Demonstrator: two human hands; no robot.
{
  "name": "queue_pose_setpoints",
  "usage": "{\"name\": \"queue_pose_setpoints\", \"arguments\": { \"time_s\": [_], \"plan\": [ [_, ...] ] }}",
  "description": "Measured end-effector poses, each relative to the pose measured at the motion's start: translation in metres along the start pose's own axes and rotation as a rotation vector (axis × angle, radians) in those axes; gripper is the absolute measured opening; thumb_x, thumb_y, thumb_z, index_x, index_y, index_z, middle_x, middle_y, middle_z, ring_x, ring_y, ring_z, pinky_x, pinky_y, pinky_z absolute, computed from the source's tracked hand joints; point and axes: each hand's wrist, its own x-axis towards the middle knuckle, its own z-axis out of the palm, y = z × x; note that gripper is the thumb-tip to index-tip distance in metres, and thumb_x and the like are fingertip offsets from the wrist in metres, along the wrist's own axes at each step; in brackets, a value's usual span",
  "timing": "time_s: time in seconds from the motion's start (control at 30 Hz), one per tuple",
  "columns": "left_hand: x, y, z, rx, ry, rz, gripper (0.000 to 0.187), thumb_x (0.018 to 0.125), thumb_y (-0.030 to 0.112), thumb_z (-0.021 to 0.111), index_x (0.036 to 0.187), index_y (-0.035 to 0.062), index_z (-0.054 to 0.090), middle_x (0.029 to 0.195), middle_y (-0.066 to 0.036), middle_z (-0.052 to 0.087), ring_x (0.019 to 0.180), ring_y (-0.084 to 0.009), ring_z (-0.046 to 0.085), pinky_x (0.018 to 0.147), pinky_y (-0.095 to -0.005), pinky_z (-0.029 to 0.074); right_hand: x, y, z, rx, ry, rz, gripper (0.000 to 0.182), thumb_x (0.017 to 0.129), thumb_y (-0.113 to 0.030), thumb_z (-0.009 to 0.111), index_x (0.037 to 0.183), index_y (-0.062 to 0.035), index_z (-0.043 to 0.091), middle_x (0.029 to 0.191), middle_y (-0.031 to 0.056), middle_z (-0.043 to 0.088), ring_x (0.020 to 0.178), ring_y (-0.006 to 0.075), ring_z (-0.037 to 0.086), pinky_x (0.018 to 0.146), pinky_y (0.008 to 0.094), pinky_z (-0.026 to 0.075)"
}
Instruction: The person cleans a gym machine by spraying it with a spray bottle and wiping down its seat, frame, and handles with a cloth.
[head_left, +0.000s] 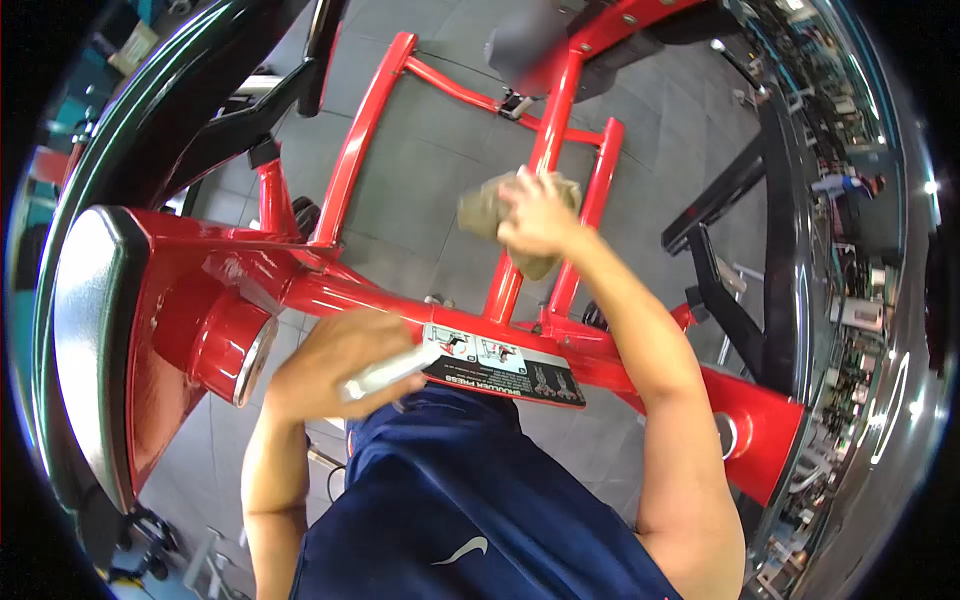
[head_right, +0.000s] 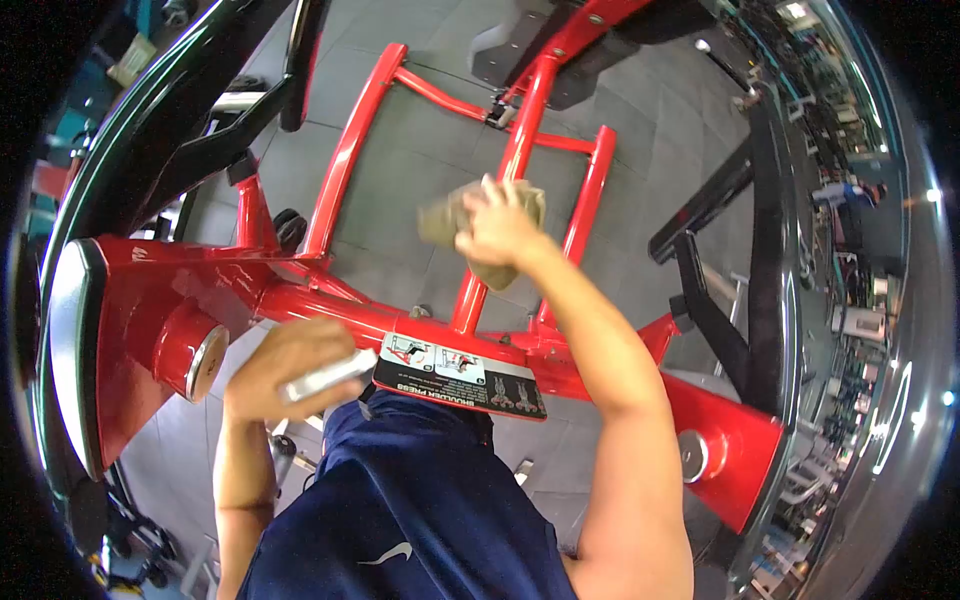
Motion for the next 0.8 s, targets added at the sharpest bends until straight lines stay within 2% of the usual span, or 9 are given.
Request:
{"name": "queue_pose_setpoints", "arguments": {
  "time_s": [0.07,0.2,0.4,0.47,0.57,0.63,0.67,0.77,0.8],
  "plan": [
    [0.033,-0.005,-0.002,0.122,-0.079,-0.049,0.024,0.082,0.026,0.071,0.091,0.0057,0.062,0.082,-0.012,0.055,0.081,-0.0337,0.059,0.068,-0.0435,0.045,0.003,-0.013,0.026,-0.074,-0.212,-0.155,0.054,0.085,-0.054,0.047,0.096,-0.0114,0.079,0.103,0.0078,0.073,0.131,0.0355,0.050,0.117,0.0666,0.010],
    [0.076,-0.047,0.018,0.158,-0.219,-0.042,0.018,0.079,0.023,0.070,0.086,0.0077,0.066,0.084,-0.011,0.060,0.083,-0.0341,0.062,0.069,-0.0453,0.047,0.059,-0.006,0.029,-0.235,-0.609,-0.016,0.048,0.085,-0.052,0.048,0.100,-0.0177,0.079,0.107,0.0059,0.074,0.117,0.0323,0.063,0.115,0.0670,0.015],
    [0.105,-0.071,0.024,0.219,-0.500,-0.164,0.016,0.075,0.025,0.071,0.079,0.0092,0.068,0.083,-0.011,0.066,0.079,-0.0348,0.066,0.066,-0.0477,0.050,0.033,-0.061,0.033,-0.020,-0.842,-0.201,0.038,0.084,-0.035,0.047,0.098,-0.0203,0.079,0.107,0.0064,0.074,0.114,0.0264,0.065,0.113,0.0606,0.026],
    [0.112,-0.084,0.042,0.292,-0.629,-0.201,0.017,0.074,0.026,0.072,0.081,0.0101,0.070,0.083,-0.011,0.066,0.079,-0.0346,0.067,0.066,-0.0478,0.051,0.034,-0.034,-0.011,-0.164,-0.737,-0.220,0.037,0.084,-0.032,0.046,0.093,-0.0183,0.079,0.105,0.0102,0.074,0.115,0.0311,0.064,0.114,0.0590,0.026],
    [0.125,-0.110,0.074,0.351,-0.625,-0.145,0.019,0.073,0.028,0.073,0.085,0.0121,0.072,0.085,-0.010,0.067,0.081,-0.0342,0.068,0.067,-0.0469,0.053,0.051,0.075,0.013,-0.185,0.002,0.105,0.044,0.090,-0.037,0.046,0.096,-0.0075,0.078,0.119,0.0157,0.069,0.137,0.0364,0.043,0.119,0.0548,0.016],
    [0.135,-0.117,0.083,0.359,-0.591,-0.104,0.020,0.073,0.028,0.073,0.085,0.0118,0.073,0.083,-0.012,0.069,0.080,-0.0343,0.069,0.069,-0.0461,0.054,0.053,0.113,0.027,0.224,0.215,0.276,0.050,0.092,-0.035,0.052,0.126,-0.0001,0.063,0.145,0.0230,0.048,0.147,0.0369,0.025,0.121,0.0509,0.017],
    [0.138,-0.123,0.087,0.363,-0.543,-0.066,0.019,0.073,0.027,0.071,0.082,0.0111,0.073,0.081,-0.014,0.069,0.079,-0.0347,0.069,0.068,-0.0458,0.055,0.050,0.115,0.042,0.483,0.485,0.253,0.048,0.096,-0.037,0.047,0.130,-0.0063,0.062,0.146,0.0212,0.047,0.146,0.0392,0.027,0.121,0.0468,0.017],
    [0.142,-0.142,0.102,0.364,-0.483,0.028,0.017,0.075,0.028,0.070,0.077,0.0109,0.072,0.077,-0.016,0.070,0.077,-0.0353,0.070,0.067,-0.0456,0.055,0.031,0.099,0.053,0.881,0.557,0.461,0.048,0.096,-0.034,0.048,0.137,-0.0088,0.056,0.145,0.0265,0.046,0.147,0.0390,0.025,0.119,0.0406,0.024],
    [0.144,-0.147,0.104,0.365,-0.476,0.055,0.017,0.075,0.028,0.070,0.076,0.0112,0.072,0.076,-0.016,0.070,0.076,-0.0355,0.070,0.067,-0.0457,0.056,0.025,0.104,0.064,1.016,0.546,0.525,0.047,0.097,-0.035,0.050,0.130,-0.0030,0.060,0.137,0.0262,0.054,0.136,0.0357,0.043,0.108,0.0365,0.040]
  ]
}}
